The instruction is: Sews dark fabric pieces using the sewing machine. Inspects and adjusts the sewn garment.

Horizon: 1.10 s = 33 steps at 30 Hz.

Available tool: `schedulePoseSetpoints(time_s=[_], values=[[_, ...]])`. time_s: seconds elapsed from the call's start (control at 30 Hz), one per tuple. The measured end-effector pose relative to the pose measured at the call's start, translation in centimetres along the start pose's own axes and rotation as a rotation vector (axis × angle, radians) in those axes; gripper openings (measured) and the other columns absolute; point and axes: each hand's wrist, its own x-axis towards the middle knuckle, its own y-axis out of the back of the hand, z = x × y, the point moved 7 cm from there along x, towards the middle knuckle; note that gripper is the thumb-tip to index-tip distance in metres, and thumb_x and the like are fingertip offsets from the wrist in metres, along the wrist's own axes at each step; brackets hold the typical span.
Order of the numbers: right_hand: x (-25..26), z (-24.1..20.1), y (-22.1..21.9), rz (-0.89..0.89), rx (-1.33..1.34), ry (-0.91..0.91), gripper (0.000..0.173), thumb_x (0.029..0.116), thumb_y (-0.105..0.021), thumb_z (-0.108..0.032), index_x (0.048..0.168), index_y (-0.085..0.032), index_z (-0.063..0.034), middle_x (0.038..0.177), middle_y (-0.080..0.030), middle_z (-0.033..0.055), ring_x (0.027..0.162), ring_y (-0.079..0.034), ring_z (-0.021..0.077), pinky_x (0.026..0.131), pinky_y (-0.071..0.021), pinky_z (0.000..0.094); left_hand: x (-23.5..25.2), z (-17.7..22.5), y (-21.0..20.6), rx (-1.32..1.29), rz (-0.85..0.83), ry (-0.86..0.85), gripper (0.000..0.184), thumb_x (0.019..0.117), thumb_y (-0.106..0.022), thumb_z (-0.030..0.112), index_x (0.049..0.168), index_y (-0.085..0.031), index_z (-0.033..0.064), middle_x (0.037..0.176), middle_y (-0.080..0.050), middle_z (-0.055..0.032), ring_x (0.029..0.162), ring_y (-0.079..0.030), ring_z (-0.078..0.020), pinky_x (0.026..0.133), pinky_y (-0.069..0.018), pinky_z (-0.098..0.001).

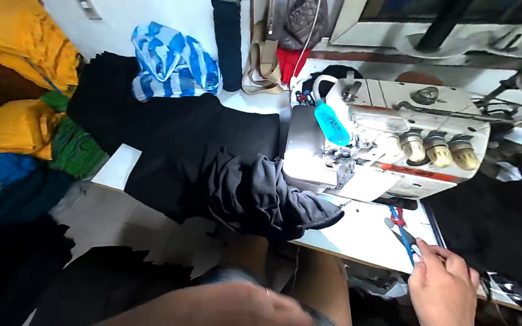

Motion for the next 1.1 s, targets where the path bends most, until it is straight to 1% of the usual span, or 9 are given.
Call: schedulePoseSetpoints(time_s=[0.17, 0.23, 0.37, 0.47, 0.6, 0.7, 0.83, 1.0, 1.1], values=[[-2.0, -5.6, 1.7, 0.117, 0.165, 0.116, 0.031, 0.0949, -0.054, -0.001, 0.118, -0.067, 0.0148, 0.119, -0.063, 0.0383, 0.110, -0.063, 0.0524, 0.097, -0.0508, 0.0556, -0.5, -6.2, 5.5, 0.740, 0.488, 0.181, 0.022, 0.1004, -0.058, 0.011, 0.117, -0.072, 0.0143, 0.118, -0.068, -0.0081, 0.106, -0.068, -0.0228, 0.086, -0.0593, -0.0367], [-3.6, -9.9, 0.8, 0.055, 0.327, 0.215, 0.022, 0.0950, -0.058, 0.000, 0.106, -0.071, 0.0132, 0.105, -0.070, 0.0307, 0.096, -0.070, 0.0387, 0.087, -0.0580, 0.0445, -0.1, -8.0, 6.4, 0.837, 0.509, 0.123, 0.036, 0.0954, -0.064, 0.007, 0.127, -0.071, 0.0240, 0.134, -0.061, -0.0146, 0.122, -0.061, -0.0313, 0.097, -0.0556, -0.0434], [-6.2, -19.0, -2.9, -0.178, 0.624, 0.486, 0.025, 0.0957, -0.058, -0.001, 0.115, -0.072, 0.0070, 0.121, -0.069, 0.0248, 0.117, -0.068, 0.0287, 0.102, -0.0547, 0.0372, 2.8, -9.9, 5.9, 1.000, 0.357, -0.048, 0.022, 0.0996, -0.060, 0.012, 0.111, -0.076, 0.0209, 0.143, -0.061, -0.0073, 0.141, -0.048, -0.0288, 0.115, -0.0400, -0.0508], [-5.5, -22.7, -4.4, -0.090, 0.639, 0.582, 0.042, 0.0942, -0.065, -0.008, 0.131, -0.062, 0.0125, 0.133, -0.060, 0.0314, 0.127, -0.061, 0.0304, 0.108, -0.0500, 0.0333, 3.6, -9.4, 10.2, 0.951, 0.436, -0.085, 0.015, 0.0981, -0.058, 0.002, 0.097, -0.073, 0.0048, 0.119, -0.072, -0.0108, 0.125, -0.063, -0.0272, 0.104, -0.0501, -0.0458], [-0.7, -26.4, -4.5, -0.006, 0.445, 0.631, 0.084, 0.0875, -0.074, -0.035, 0.147, -0.042, 0.0138, 0.147, -0.050, 0.0337, 0.130, -0.056, 0.0466, 0.106, -0.0468, 0.0585, 0.6, -3.6, 19.1, 0.622, 0.699, -0.026, 0.018, 0.1032, -0.054, 0.006, 0.111, -0.066, -0.0057, 0.114, -0.069, -0.0168, 0.107, -0.068, -0.0231, 0.095, -0.0557, -0.0379], [2.3, -30.5, -2.4, 0.032, 0.418, 0.744, 0.083, 0.0934, -0.066, -0.044, 0.149, -0.041, 0.0119, 0.132, -0.064, 0.0268, 0.121, -0.063, 0.0454, 0.106, -0.0376, 0.0739, -2.7, 2.0, 22.5, 0.589, 0.875, -0.135, 0.019, 0.1052, -0.048, 0.007, 0.113, -0.059, -0.0060, 0.099, -0.065, -0.0131, 0.087, -0.065, -0.0137, 0.080, -0.0553, -0.0295], [3.8, -34.6, 2.2, 0.136, 0.655, 0.822, 0.061, 0.0954, -0.066, -0.031, 0.139, -0.051, 0.0086, 0.118, -0.069, 0.0225, 0.106, -0.069, 0.0323, 0.094, -0.0563, 0.0497, -6.0, 9.0, 25.1, 0.734, 1.031, -0.238, 0.018, 0.1052, -0.049, 0.007, 0.112, -0.060, -0.0057, 0.094, -0.063, -0.0086, 0.082, -0.060, -0.0066, 0.077, -0.0521, -0.0221], [3.1, -37.7, 10.4, 0.399, 0.914, 0.957, 0.041, 0.1013, -0.063, -0.022, 0.134, -0.050, -0.0019, 0.129, -0.058, 0.0152, 0.116, -0.061, 0.0136, 0.098, -0.0532, 0.0284, -6.8, 15.1, 24.4, 0.790, 0.975, -0.362, 0.014, 0.1036, -0.055, 0.007, 0.108, -0.063, -0.0045, 0.096, -0.065, -0.0076, 0.086, -0.063, -0.0054, 0.080, -0.0538, -0.0202], [2.9, -38.8, 11.8, 0.128, 0.969, 0.948, 0.048, 0.1012, -0.058, -0.016, 0.145, -0.045, -0.0001, 0.135, -0.060, 0.0109, 0.120, -0.061, 0.0069, 0.100, -0.0519, 0.0252, -7.1, 18.1, 23.1, 0.795, 0.973, -0.402, 0.014, 0.1029, -0.057, 0.007, 0.107, -0.063, -0.0044, 0.094, -0.066, -0.0066, 0.085, -0.063, -0.0044, 0.079, -0.0533, -0.0197]])
